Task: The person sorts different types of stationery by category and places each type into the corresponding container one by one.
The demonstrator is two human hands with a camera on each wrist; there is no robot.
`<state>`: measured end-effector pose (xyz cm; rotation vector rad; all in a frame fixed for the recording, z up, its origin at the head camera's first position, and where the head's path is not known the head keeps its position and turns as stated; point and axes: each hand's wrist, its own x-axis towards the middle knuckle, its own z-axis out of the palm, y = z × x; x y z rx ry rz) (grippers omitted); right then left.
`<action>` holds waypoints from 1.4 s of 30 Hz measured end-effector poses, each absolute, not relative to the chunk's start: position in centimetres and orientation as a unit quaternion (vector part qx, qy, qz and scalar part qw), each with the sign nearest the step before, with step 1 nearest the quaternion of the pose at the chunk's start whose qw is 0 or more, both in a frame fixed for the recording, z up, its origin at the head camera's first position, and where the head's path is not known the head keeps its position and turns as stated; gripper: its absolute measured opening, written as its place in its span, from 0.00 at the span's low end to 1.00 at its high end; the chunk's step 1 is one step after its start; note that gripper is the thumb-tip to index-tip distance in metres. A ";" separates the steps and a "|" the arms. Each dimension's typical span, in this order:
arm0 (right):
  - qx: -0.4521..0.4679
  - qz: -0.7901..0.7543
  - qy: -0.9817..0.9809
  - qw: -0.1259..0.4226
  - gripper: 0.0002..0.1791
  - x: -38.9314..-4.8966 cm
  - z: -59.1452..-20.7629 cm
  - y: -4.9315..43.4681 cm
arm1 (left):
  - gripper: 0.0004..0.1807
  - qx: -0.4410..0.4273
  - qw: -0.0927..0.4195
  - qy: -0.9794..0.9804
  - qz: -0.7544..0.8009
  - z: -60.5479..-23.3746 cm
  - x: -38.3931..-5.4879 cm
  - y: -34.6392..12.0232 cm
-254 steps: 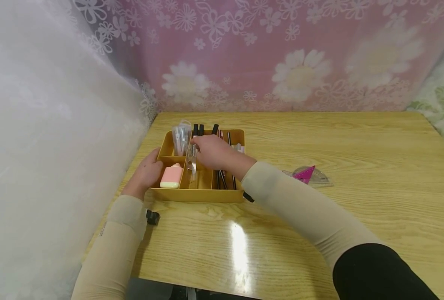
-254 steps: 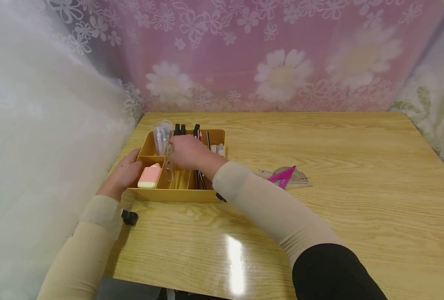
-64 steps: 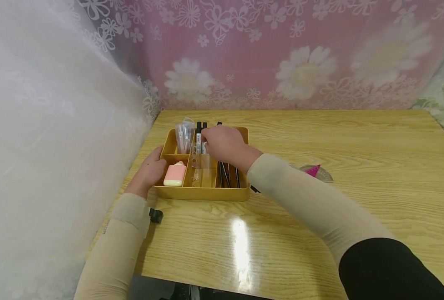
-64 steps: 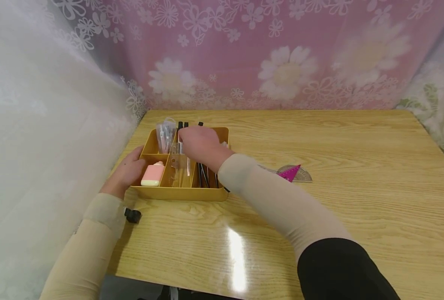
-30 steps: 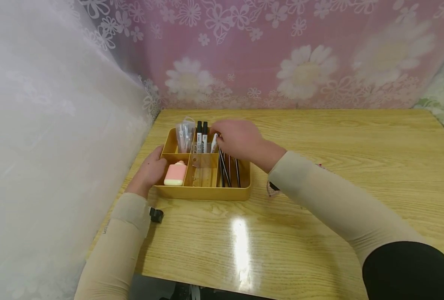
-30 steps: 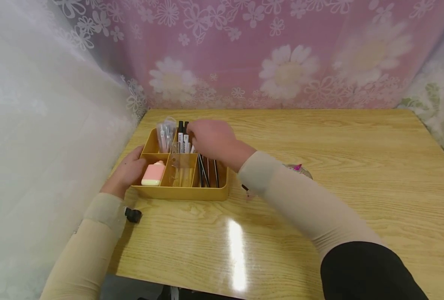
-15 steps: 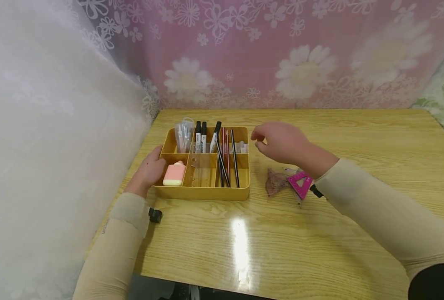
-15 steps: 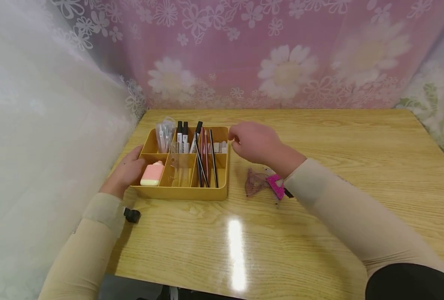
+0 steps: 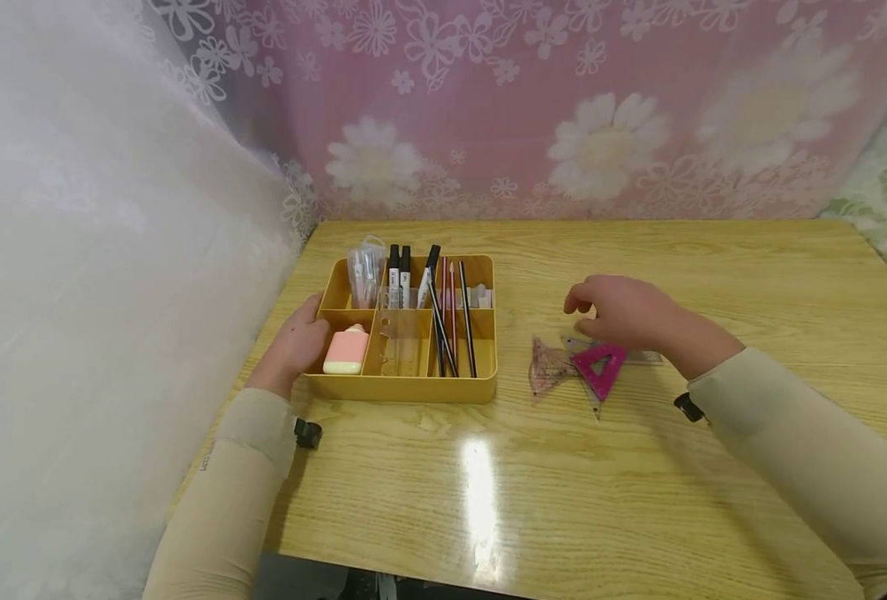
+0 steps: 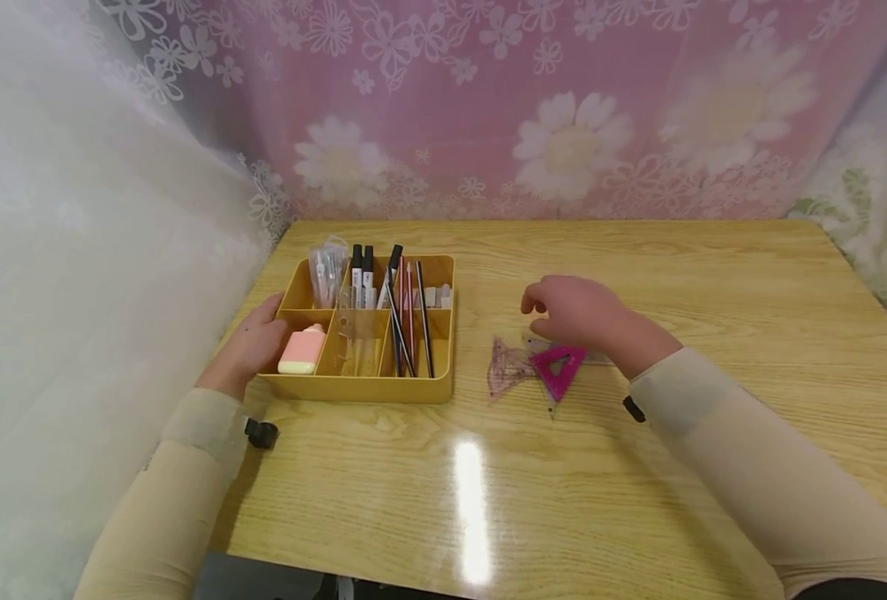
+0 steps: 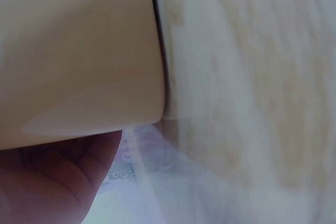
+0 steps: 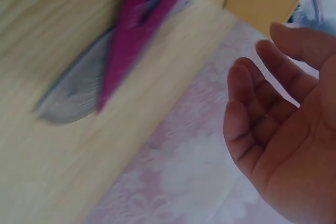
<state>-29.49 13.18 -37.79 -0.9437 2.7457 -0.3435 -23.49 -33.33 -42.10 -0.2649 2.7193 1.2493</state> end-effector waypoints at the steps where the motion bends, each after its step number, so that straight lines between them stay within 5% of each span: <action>1: -0.320 -0.115 0.933 0.114 0.14 -29.5 -38.1 13.7 | 0.34 -0.089 0.069 0.903 0.414 -42.1 -23.5 -33.3; 17: -0.317 -0.149 0.924 0.151 0.16 -30.8 -42.3 19.8 | 0.34 -0.082 0.068 0.902 0.418 -41.8 -23.2 -33.4; 42: -0.319 -0.136 0.916 0.202 0.20 -31.1 -42.2 19.3 | 0.35 -0.101 0.077 0.895 0.428 -41.9 -23.1 -33.1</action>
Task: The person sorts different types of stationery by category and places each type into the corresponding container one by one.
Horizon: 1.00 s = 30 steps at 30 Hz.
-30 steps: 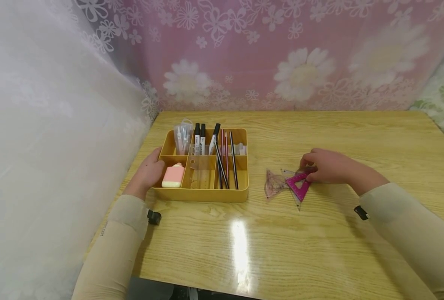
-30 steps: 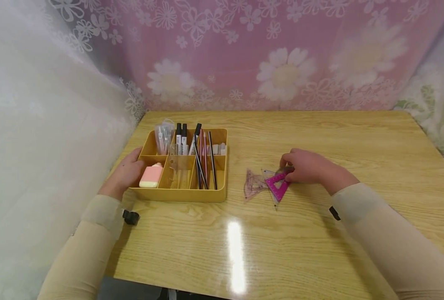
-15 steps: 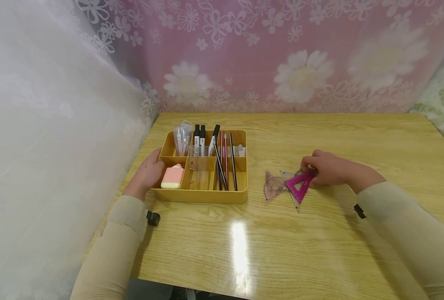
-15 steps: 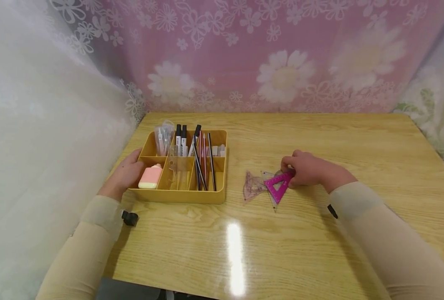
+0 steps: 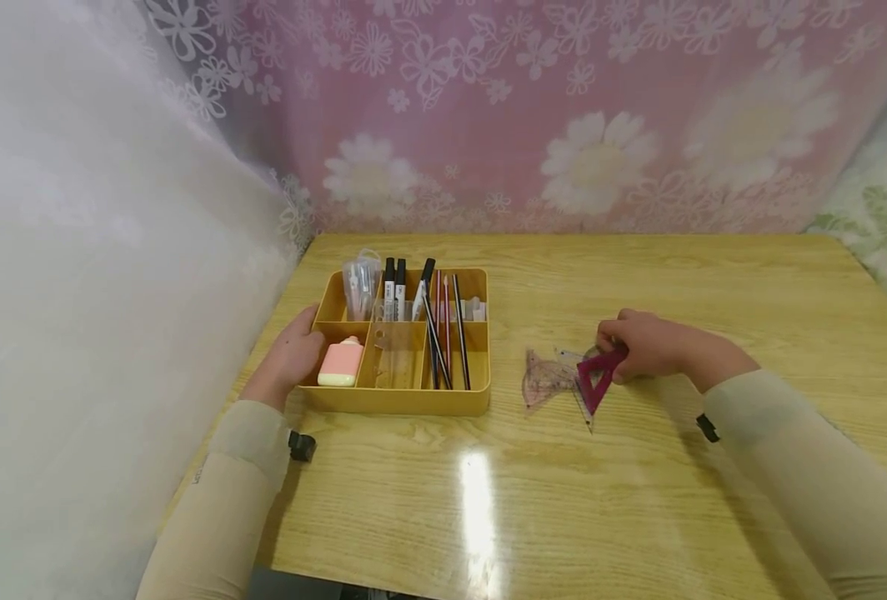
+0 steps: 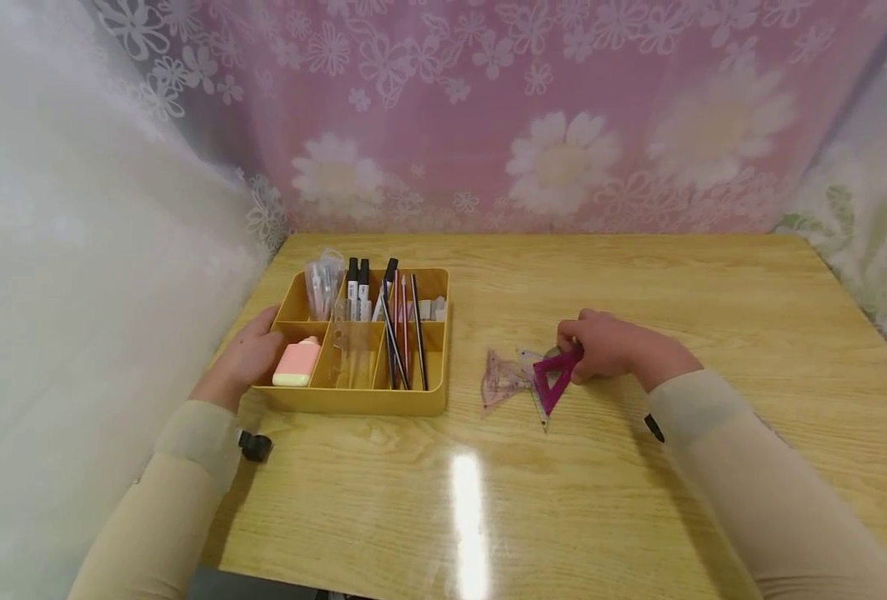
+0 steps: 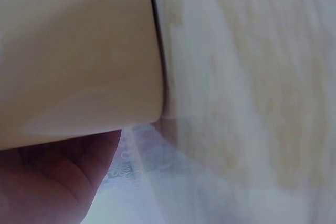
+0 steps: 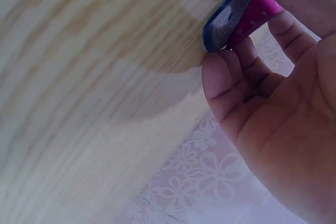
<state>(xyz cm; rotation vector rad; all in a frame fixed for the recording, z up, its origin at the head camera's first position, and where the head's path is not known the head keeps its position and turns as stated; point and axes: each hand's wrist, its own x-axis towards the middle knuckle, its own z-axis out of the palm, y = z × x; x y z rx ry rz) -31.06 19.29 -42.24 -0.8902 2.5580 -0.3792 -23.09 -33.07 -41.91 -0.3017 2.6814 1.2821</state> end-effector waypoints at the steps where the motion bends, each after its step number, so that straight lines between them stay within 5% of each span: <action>1: -0.321 -0.135 0.916 0.201 0.19 -31.0 -42.3 19.3 | 0.35 -0.101 0.078 0.896 0.426 -42.0 -23.1 -33.1; 16: -0.363 -0.109 0.907 0.183 0.08 -31.2 -41.3 20.3 | 0.33 -0.061 0.069 0.904 0.418 -42.1 -23.3 -33.7; 30: -0.340 -0.198 0.907 0.149 0.03 -29.5 -34.9 18.8 | 0.33 -0.067 0.068 0.895 0.435 -41.9 -23.1 -33.5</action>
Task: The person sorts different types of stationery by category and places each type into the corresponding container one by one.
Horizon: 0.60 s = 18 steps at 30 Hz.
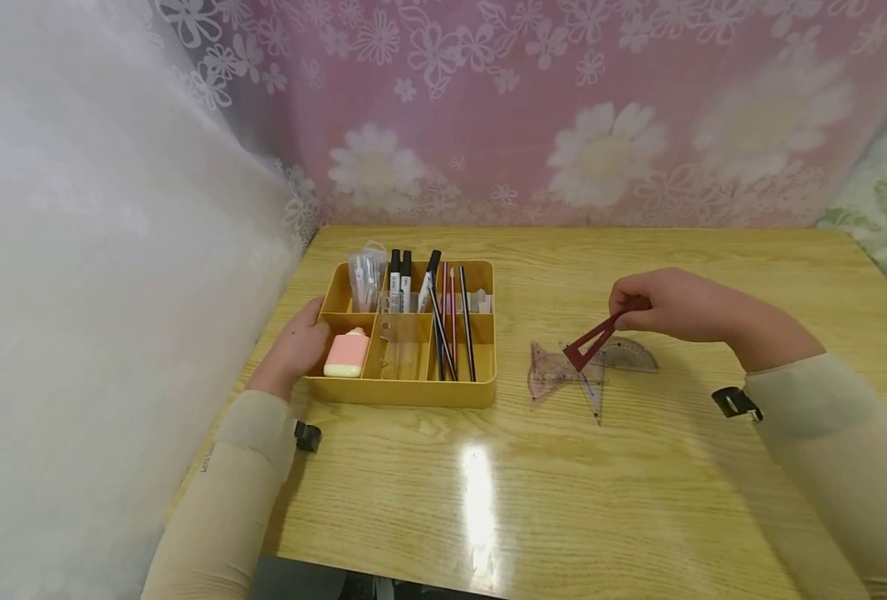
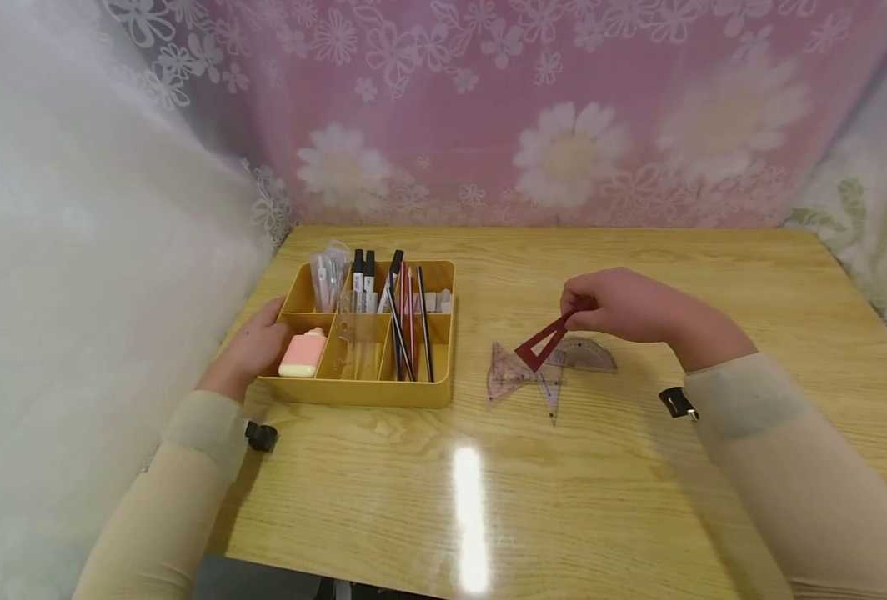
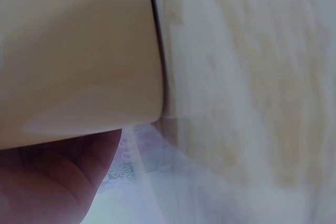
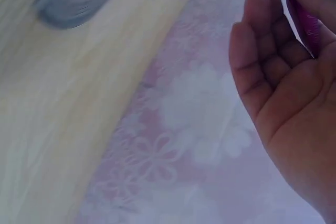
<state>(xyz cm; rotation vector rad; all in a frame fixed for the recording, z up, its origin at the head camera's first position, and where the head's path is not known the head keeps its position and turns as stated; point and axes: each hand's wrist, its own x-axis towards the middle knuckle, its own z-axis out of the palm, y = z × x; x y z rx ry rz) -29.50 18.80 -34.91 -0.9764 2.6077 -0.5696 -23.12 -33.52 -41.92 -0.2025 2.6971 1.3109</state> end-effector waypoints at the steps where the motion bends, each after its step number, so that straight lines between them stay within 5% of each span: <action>1: -0.341 -0.203 0.906 0.145 0.03 -29.4 -34.6 18.6 | 0.33 -0.068 0.068 0.896 0.434 -41.9 -23.1 -33.5; 18: -0.371 -0.335 0.862 0.086 0.08 -27.5 -29.8 8.3 | 0.33 -0.066 0.064 0.896 0.434 -42.1 -23.2 -33.3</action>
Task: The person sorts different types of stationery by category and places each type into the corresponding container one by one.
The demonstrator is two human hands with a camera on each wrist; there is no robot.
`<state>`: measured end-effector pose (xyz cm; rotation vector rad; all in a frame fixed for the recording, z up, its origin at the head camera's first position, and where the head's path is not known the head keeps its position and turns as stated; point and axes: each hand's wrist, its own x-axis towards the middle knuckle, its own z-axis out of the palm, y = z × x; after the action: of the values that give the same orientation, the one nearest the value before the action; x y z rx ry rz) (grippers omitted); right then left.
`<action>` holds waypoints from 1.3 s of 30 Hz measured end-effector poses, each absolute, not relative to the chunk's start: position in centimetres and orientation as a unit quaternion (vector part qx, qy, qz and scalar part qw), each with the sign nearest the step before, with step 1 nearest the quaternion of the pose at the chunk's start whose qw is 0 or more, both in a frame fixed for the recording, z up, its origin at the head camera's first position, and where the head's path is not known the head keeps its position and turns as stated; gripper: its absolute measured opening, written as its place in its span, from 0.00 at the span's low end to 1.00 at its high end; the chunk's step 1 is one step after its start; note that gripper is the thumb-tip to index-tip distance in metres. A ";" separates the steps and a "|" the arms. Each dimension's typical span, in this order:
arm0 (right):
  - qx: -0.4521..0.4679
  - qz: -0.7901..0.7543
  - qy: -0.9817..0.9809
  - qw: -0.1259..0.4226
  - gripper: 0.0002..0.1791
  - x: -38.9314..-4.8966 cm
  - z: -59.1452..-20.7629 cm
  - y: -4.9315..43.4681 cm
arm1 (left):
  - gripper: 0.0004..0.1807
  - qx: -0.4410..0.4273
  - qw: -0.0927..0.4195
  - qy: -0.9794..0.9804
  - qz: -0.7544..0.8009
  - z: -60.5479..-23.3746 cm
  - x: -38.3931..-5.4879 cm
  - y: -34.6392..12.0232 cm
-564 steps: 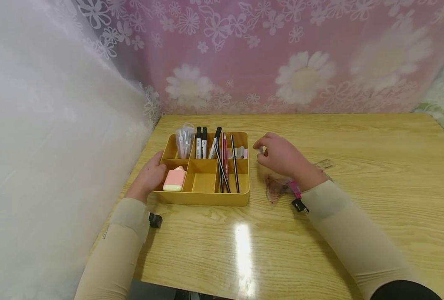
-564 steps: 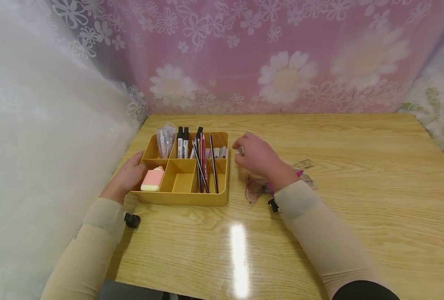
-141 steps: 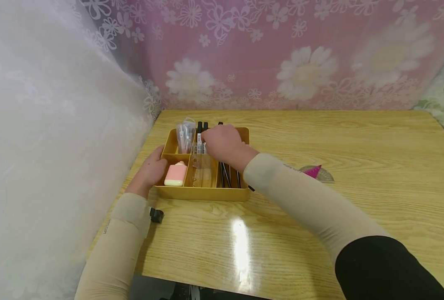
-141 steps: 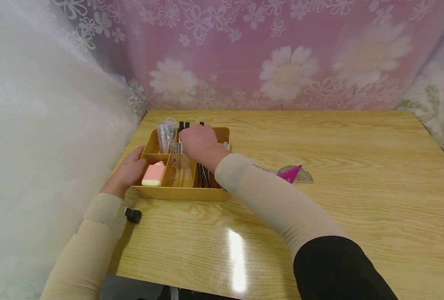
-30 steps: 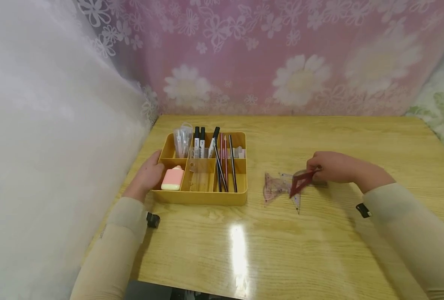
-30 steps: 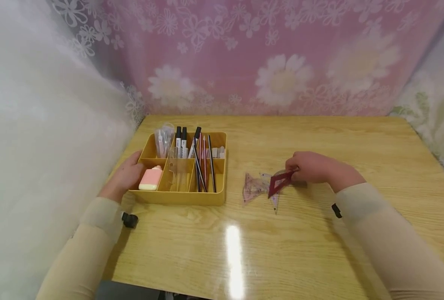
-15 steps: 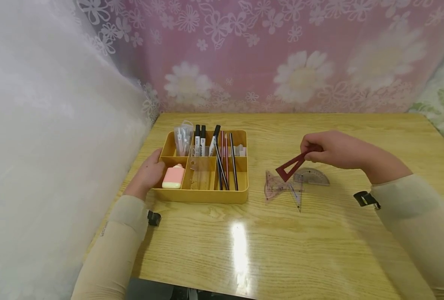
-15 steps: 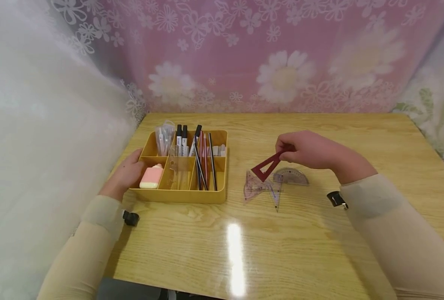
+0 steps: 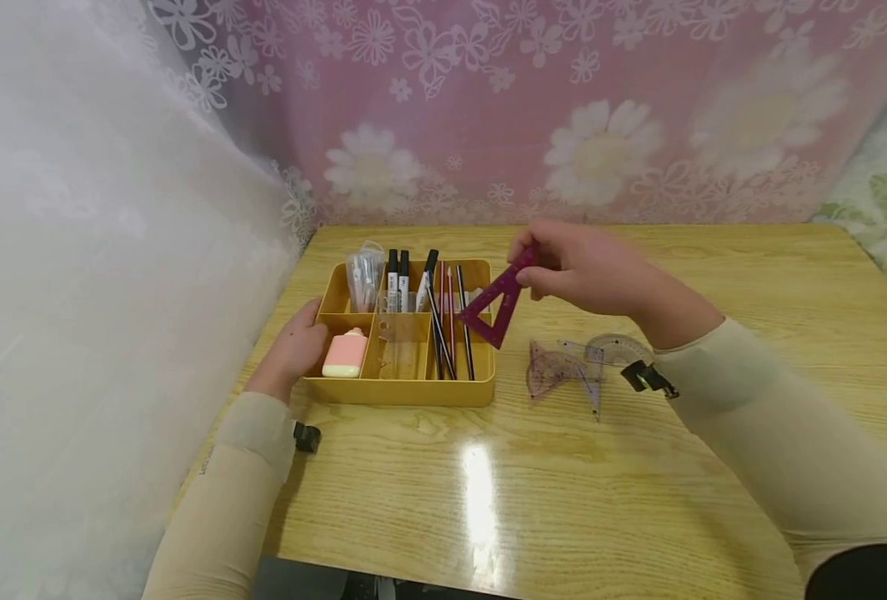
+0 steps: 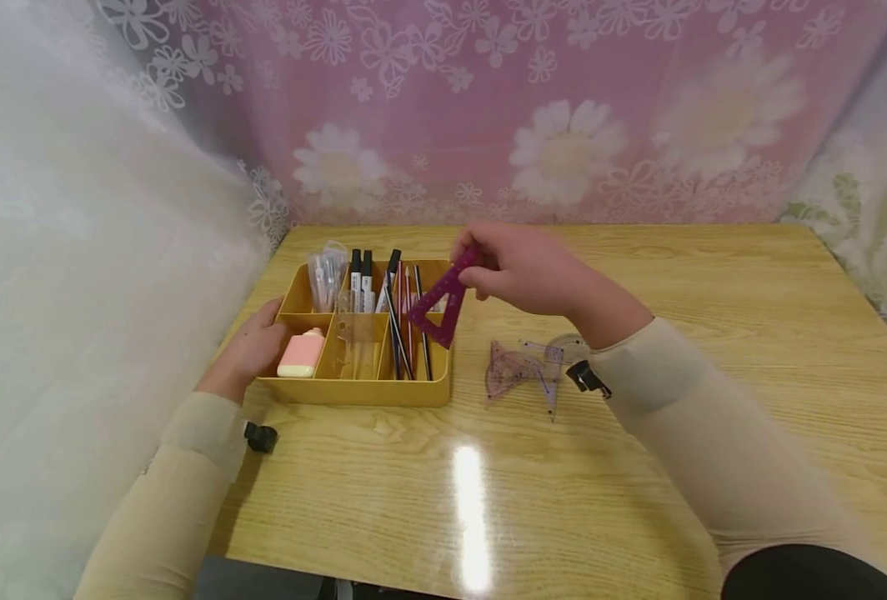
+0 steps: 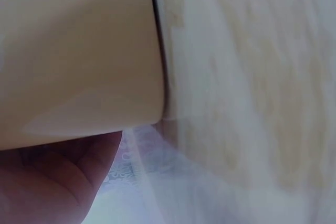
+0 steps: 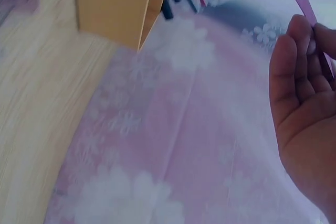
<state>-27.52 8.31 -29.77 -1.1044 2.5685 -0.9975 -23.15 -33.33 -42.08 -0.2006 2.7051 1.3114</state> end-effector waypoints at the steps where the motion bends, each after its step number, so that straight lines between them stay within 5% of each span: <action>1: -0.375 -0.342 0.857 0.086 0.09 -27.6 -29.8 7.4 | 0.33 -0.068 0.065 0.896 0.433 -42.1 -23.1 -33.3; 19: -0.459 -0.253 0.846 0.099 0.10 -27.7 -31.7 -5.1 | 0.33 -0.069 0.070 0.897 0.431 -42.1 -23.1 -33.6; 33: -0.485 -0.147 0.844 0.176 0.08 -27.5 -35.5 -9.7 | 0.33 -0.093 0.070 0.898 0.425 -42.1 -23.2 -33.3; 39: -0.461 -0.134 0.861 0.169 0.16 -27.6 -35.9 -9.7 | 0.33 -0.101 0.072 0.894 0.430 -42.0 -23.2 -33.2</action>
<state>-27.61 -9.67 -35.91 -1.3095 2.4470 -0.3813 -23.22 -33.17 -42.03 -0.3043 2.6883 1.2913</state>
